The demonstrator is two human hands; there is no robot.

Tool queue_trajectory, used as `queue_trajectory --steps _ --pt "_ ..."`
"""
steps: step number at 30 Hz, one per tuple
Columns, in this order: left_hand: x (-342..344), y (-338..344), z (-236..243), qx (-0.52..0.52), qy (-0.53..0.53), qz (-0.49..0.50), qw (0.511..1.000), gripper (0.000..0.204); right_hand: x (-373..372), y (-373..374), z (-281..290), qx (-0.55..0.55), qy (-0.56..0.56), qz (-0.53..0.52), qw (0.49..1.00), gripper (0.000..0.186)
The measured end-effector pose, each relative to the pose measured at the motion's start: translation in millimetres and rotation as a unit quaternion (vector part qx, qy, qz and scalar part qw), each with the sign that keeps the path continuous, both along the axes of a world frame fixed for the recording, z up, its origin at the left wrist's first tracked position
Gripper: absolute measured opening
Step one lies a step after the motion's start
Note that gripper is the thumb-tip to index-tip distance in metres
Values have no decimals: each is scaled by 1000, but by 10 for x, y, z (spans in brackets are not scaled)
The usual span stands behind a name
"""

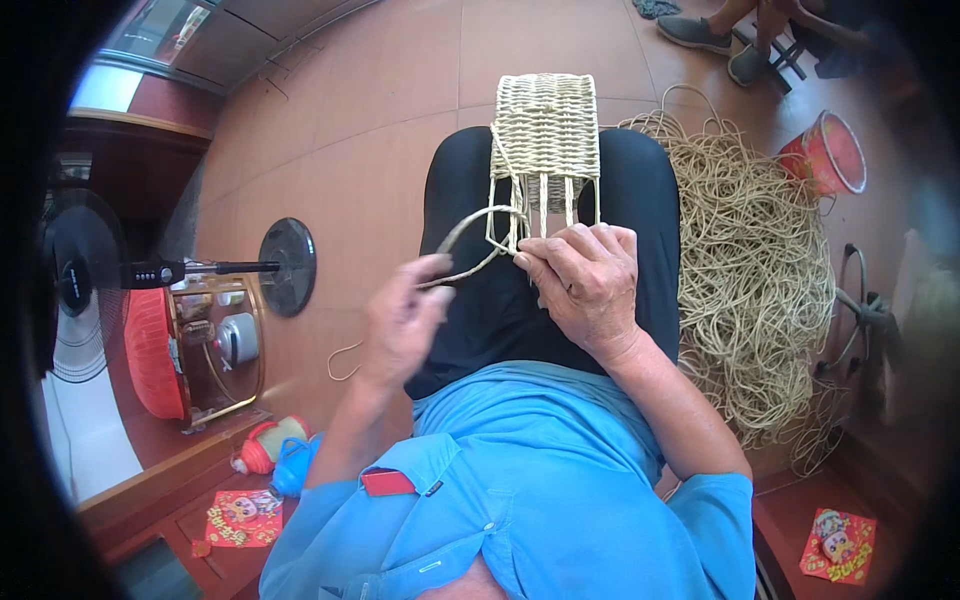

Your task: The person is weaving a straw basket by hand, interlacing long straw strands.

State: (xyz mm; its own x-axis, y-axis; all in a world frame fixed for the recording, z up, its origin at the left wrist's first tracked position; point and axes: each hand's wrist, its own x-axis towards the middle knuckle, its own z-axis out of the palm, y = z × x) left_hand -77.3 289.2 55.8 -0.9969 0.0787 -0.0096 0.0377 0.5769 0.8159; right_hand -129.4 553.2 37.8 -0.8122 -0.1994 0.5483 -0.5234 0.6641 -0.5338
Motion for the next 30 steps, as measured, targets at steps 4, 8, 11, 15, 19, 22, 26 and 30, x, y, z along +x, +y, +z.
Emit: queue_trajectory --steps 4,8,11,15,19,22,26,30 --pt "-41 369 -94 54 3 30 998 35 23 -33 18 3 -6 -2 1000 9" --pt "27 -174 -214 -39 47 66 996 13 13 13 35 -4 -12 -10 1000 9" --pt "131 -1162 -455 -47 -33 153 986 13 24 29 49 2 -19 -12 1000 10" --pt "732 -3418 -903 -293 -57 263 917 19 16 27 26 -5 -15 -4 1000 11" --pt "1639 -5017 -651 -547 -224 413 693 37 44 57 17 -6 -30 -1 1000 11" --pt "1637 -5159 -504 -491 -278 460 685 42 43 45 21 3 -27 -4 1000 11" --pt "666 -3903 -623 -520 -154 171 823 27 65 26 25 57 -30 -6 998 10" --pt "147 -804 24 163 -153 82 971 24 35 -2 101 49 -42 8 998 9"
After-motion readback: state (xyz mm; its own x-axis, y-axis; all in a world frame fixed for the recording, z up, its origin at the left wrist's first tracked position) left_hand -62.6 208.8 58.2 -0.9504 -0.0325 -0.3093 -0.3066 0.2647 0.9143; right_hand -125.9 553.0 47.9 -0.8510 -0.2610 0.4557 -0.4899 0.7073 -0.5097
